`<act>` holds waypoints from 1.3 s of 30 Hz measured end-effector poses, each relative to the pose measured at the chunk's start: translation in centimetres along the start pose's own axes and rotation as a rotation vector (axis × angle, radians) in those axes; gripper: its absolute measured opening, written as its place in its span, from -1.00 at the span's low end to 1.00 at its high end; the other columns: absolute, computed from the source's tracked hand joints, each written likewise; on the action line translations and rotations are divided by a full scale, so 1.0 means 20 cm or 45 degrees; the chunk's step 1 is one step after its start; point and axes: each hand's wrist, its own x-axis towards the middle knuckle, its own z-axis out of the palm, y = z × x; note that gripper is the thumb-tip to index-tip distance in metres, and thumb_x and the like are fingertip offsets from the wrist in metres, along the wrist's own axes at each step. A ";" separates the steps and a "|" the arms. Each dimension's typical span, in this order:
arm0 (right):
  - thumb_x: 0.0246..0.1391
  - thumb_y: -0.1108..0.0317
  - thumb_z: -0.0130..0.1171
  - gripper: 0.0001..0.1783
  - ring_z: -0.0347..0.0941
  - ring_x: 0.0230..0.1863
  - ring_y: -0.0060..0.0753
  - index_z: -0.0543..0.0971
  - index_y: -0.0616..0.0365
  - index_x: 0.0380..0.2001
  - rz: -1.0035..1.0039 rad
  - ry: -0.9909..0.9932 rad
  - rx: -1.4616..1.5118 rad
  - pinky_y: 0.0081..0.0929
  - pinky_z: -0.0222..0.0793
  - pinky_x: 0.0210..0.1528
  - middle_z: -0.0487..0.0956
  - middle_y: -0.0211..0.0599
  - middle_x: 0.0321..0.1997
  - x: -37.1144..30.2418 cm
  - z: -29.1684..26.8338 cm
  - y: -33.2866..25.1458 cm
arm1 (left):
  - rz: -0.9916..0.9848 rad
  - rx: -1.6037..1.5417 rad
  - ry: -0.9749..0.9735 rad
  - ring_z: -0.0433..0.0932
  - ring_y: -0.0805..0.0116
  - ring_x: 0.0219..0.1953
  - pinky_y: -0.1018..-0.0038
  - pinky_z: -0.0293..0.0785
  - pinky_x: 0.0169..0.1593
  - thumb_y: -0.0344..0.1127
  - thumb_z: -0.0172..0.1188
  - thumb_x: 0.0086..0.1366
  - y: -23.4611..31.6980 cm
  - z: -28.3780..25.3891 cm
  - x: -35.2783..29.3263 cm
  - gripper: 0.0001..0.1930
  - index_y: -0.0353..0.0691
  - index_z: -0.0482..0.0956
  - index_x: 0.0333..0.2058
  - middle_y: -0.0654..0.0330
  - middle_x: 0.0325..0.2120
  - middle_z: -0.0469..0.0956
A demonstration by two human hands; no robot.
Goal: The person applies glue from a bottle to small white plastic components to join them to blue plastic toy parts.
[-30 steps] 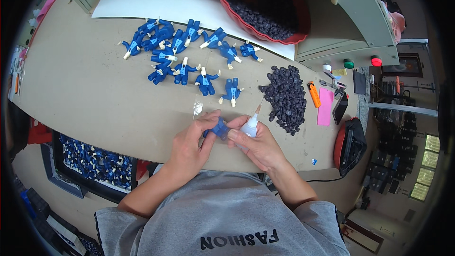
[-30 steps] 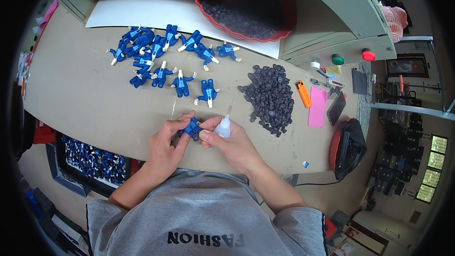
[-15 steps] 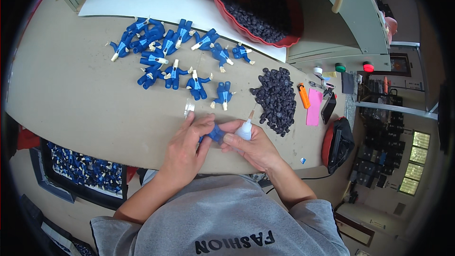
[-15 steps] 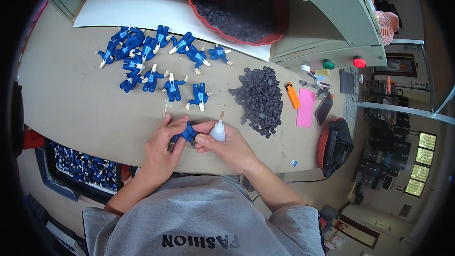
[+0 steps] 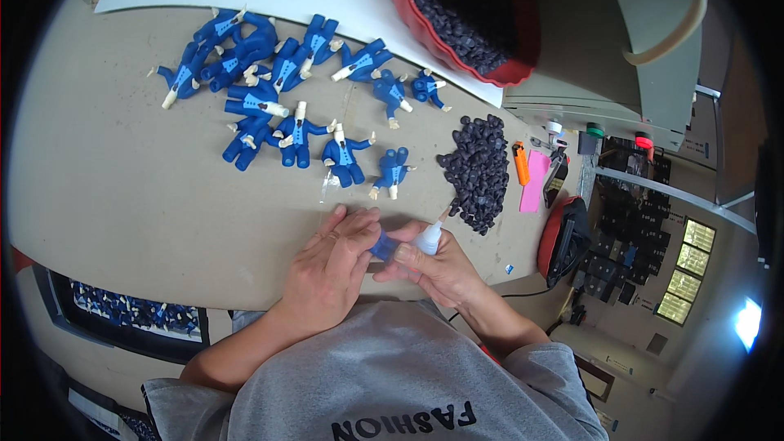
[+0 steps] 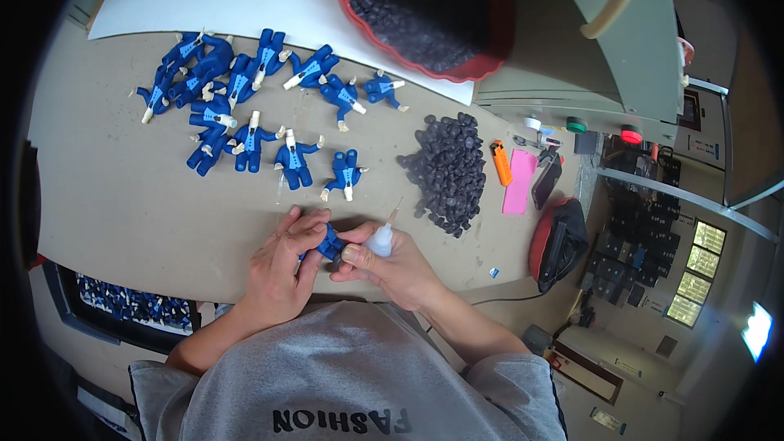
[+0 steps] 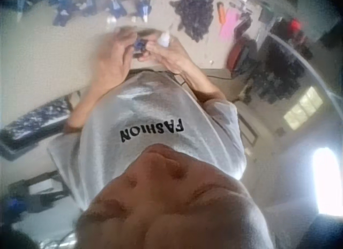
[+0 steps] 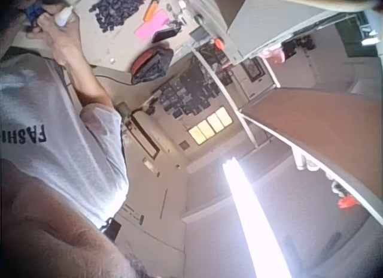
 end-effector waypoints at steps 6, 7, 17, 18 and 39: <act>0.24 0.40 0.17 -0.71 0.56 -0.20 -0.44 0.49 0.29 -0.01 -0.032 -0.087 0.077 -0.13 0.60 0.02 0.56 -0.24 -0.23 0.03 0.03 -0.01 | 0.006 0.042 0.021 0.60 0.06 0.00 0.10 0.42 0.21 -0.59 0.21 0.19 0.02 -0.02 0.00 -0.71 -0.33 0.45 -0.10 -0.06 -0.09 0.59; 0.25 0.40 0.15 -0.70 0.55 -0.20 -0.43 0.49 0.30 0.00 -0.038 -0.063 0.053 -0.15 0.59 0.04 0.56 -0.23 -0.21 0.02 0.02 -0.01 | -0.009 0.015 0.028 0.60 0.06 0.00 0.10 0.43 0.21 -0.59 0.20 0.19 0.02 -0.02 0.00 -0.71 -0.33 0.46 -0.10 -0.05 -0.10 0.59; 0.25 -0.15 0.05 -0.31 0.60 -0.16 -0.09 0.41 0.35 0.08 -0.541 -0.348 -0.212 -0.15 0.52 0.00 0.57 0.11 -0.04 0.07 -0.08 0.16 | -0.245 0.680 0.761 0.60 0.28 -0.01 0.44 0.49 0.08 -0.58 0.13 0.25 -0.03 -0.64 -0.12 -0.63 -0.28 0.51 0.05 0.03 -0.06 0.61; 0.28 -0.03 0.03 -0.39 0.62 -0.22 -0.14 0.42 0.39 0.05 -0.532 -0.405 -0.205 -0.25 0.54 -0.09 0.59 0.09 -0.06 0.06 -0.07 0.16 | -0.370 0.713 0.783 0.56 0.14 0.04 0.29 0.35 0.19 -0.54 0.14 0.24 -0.06 -0.80 -0.16 -0.58 -0.24 0.46 0.10 0.01 -0.02 0.57; 0.22 0.40 0.03 -0.82 0.35 -0.53 -0.59 0.37 0.19 -0.13 -0.758 -0.226 -0.321 -0.56 0.28 -0.45 0.49 -0.39 -0.48 0.07 -0.07 0.25 | -0.060 0.523 0.641 0.47 0.19 0.02 0.25 0.39 0.08 -0.37 0.30 0.21 -0.17 -0.75 0.24 -0.68 -0.11 0.53 -0.04 0.09 -0.01 0.45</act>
